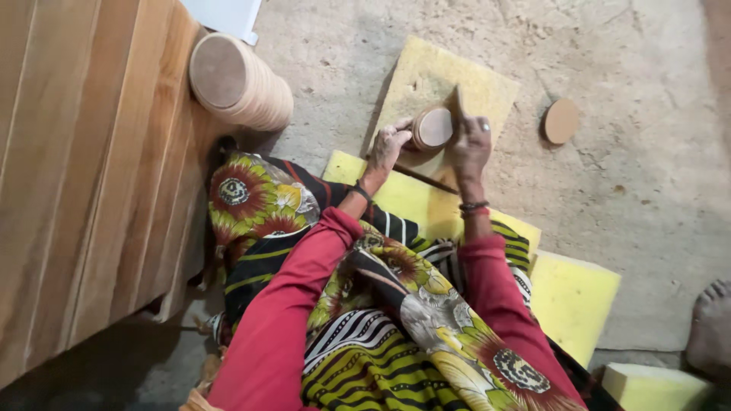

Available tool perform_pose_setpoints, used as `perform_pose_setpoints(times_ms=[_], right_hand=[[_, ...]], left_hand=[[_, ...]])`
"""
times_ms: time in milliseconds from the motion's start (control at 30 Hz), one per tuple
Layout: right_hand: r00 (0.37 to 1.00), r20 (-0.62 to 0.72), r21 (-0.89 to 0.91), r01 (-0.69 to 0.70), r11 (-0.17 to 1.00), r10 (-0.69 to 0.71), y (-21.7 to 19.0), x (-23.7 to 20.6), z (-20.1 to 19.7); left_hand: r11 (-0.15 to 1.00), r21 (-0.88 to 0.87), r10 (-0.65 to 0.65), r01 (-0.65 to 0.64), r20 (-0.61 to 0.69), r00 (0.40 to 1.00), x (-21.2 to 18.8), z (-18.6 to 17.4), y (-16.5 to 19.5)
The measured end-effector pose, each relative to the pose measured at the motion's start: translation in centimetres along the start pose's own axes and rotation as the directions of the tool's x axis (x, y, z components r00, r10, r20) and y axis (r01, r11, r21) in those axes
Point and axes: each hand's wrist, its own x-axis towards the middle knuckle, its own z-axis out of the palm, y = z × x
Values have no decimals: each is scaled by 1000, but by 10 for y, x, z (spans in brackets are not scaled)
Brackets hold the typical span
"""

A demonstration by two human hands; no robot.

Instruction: The person sits on the floor and sands small round wooden pieces using a sanding block. They hold each piece in one hand and rub the sanding block over the surfaces, then place the finished pieces into a nearby stack.

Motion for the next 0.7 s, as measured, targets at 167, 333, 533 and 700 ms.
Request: perform_pose_setpoints(times_ms=[167,333,533,700], right_hand=[[876,277,839,-421,344,395,36,-5,-23],[897,361,815,-437,381,257,27,-25,-25],[983,121,381,82,921,-138,19,-19,-32],[977,143,67,148,987,-157,4,-13,-23]], left_hand=[[569,678,477,-466,190,858,-5,4,5],[977,34,-206,211,-119,971,-7,10,21],[935,263,-183,237,-213,960,5,-11,67],[799,601,116,3,-159,980,-3,-14,85]])
